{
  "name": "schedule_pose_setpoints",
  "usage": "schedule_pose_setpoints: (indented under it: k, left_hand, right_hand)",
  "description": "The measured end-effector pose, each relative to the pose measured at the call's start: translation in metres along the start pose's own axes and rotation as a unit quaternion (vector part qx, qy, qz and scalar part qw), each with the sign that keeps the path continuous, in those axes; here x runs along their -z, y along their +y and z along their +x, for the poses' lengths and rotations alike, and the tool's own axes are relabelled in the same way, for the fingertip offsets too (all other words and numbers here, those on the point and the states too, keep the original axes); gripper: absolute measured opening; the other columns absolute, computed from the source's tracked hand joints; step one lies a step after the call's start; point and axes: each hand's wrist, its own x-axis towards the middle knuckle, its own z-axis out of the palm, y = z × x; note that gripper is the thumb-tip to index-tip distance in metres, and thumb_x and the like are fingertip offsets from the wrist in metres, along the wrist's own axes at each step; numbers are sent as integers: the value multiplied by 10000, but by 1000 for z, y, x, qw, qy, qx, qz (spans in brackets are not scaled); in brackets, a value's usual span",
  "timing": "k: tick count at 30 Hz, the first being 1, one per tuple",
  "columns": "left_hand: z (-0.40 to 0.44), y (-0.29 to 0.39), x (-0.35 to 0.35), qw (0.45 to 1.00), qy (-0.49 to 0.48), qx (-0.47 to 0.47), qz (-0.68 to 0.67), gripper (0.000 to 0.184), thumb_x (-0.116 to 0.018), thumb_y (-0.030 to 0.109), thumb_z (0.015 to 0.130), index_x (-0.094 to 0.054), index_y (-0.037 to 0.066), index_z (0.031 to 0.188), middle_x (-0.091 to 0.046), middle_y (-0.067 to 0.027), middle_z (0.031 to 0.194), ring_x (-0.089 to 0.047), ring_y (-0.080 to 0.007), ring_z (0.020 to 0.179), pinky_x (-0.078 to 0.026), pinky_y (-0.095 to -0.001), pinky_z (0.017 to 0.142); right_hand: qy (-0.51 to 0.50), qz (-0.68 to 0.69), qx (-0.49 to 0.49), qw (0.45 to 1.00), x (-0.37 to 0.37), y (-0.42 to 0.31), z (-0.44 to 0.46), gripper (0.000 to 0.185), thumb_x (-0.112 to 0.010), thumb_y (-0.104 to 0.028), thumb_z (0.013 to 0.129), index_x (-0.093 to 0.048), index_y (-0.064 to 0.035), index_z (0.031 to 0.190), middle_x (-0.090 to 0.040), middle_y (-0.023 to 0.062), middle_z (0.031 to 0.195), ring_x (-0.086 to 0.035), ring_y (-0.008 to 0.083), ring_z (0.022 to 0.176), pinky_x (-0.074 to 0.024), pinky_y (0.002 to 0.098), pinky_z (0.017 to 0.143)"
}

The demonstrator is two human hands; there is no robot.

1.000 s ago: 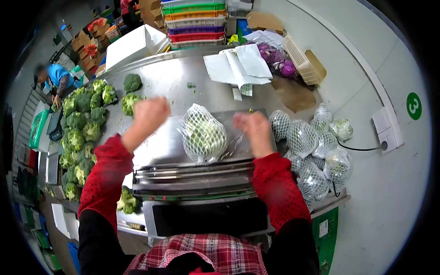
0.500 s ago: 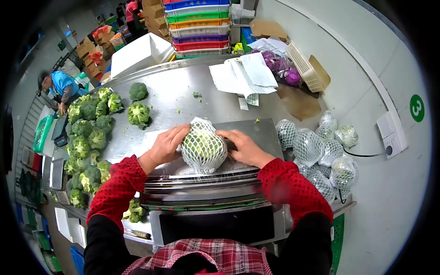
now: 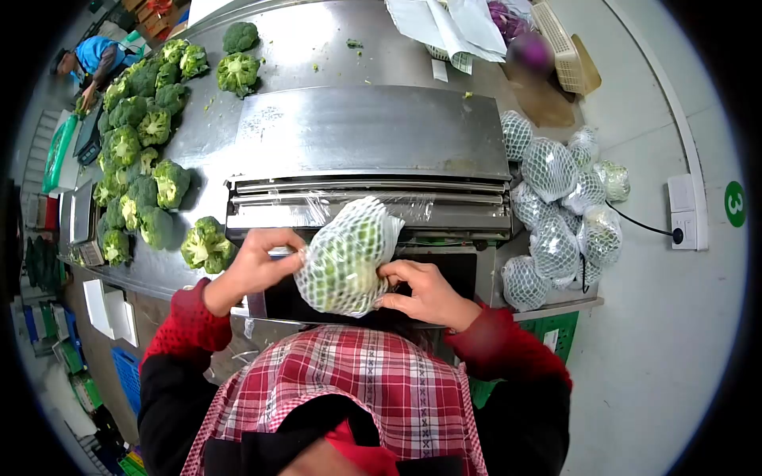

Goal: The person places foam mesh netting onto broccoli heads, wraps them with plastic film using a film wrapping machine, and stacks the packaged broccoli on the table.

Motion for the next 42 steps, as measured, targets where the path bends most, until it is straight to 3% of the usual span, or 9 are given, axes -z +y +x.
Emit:
schedule_pose_setpoints:
  k: [7, 10, 14, 18, 23, 26, 31, 37, 42]
  left_hand:
    - [-3, -6, 25, 993, -51, -63, 81, 205, -638, 72, 808, -613, -24, 987, -640, -150, 835, -639, -293, 785, -508, -326, 700]
    - [-3, -19, 31, 947, -119, -180, 237, 723, -718, 69, 666, -399, 26, 1313, -531, -240, 1240, -624, -378, 976, -549, -394, 785]
    - [18, -11, 23, 885, -90, -301, 344, 831, -745, 76, 650, -346, 30, 1378, -409, -248, 1408, -629, -381, 995, -570, -382, 702]
    - [18, -17, 5, 891, -69, -293, 340, 883, -767, 160, 665, -308, -18, 1399, -472, -304, 1327, -674, -345, 837, -558, -339, 522]
    - [-71, 43, -25, 913, 31, -307, 266, 815, -769, 402, 723, -460, -175, 1208, -605, -352, 1072, -701, -294, 773, -505, -262, 435]
    - [-64, 57, -17, 903, 75, -326, 269, 721, -755, 347, 742, -492, -107, 1236, -621, -330, 1077, -699, -268, 705, -497, -257, 429]
    - [70, 68, 46, 803, 266, -416, 334, 774, -818, 180, 656, -469, 29, 1331, -591, -238, 1234, -698, -278, 779, -541, -260, 515]
    - [128, -43, 16, 921, 186, -171, 296, 1050, -812, -35, 556, -274, 118, 1444, -462, -224, 1377, -634, -382, 1002, -559, -420, 752]
    - [115, -23, 27, 961, 251, -9, 113, 725, -739, -15, 676, -443, 34, 1336, -617, -228, 1146, -656, -292, 782, -531, -341, 702]
  right_hand:
    - [107, -18, 31, 994, -2, -2, -7, 402, -737, -232, 832, -598, -18, 1143, -620, 132, 918, -623, 228, 812, -506, 316, 721]
    - [141, -83, 115, 980, -11, -2, -7, 427, -676, -305, 885, -559, -18, 1179, -585, 151, 1040, -607, 259, 902, -502, 340, 749]
    - [175, -117, 119, 970, -27, 3, -1, 492, -562, -421, 939, -507, -6, 1198, -534, 164, 1091, -584, 316, 923, -484, 359, 800]
    - [235, -70, 92, 965, -32, -14, 2, 421, -511, -346, 964, -517, 15, 1180, -534, 195, 1102, -566, 334, 953, -466, 387, 838]
    - [113, 40, 76, 990, -28, -71, -38, 516, -450, -416, 966, -571, 66, 1105, -599, 196, 1020, -582, 289, 920, -475, 375, 790]
    - [90, 125, 105, 982, -13, -71, -10, 527, -385, -420, 983, -575, 56, 1104, -608, 170, 1031, -578, 278, 926, -454, 375, 832]
    - [168, -149, 233, 946, 78, -114, 92, 380, -566, -177, 912, -547, -28, 1262, -578, 137, 1171, -568, 249, 1037, -436, 340, 920]
    - [142, -66, 72, 985, 88, 19, 150, 421, -509, -53, 902, -515, -30, 1322, -598, 77, 1235, -562, 130, 998, -439, 267, 891]
    - [235, 172, -111, 950, 88, 13, 141, 349, -522, -92, 937, -530, 4, 1273, -575, 103, 1184, -613, 136, 839, -518, 261, 700]
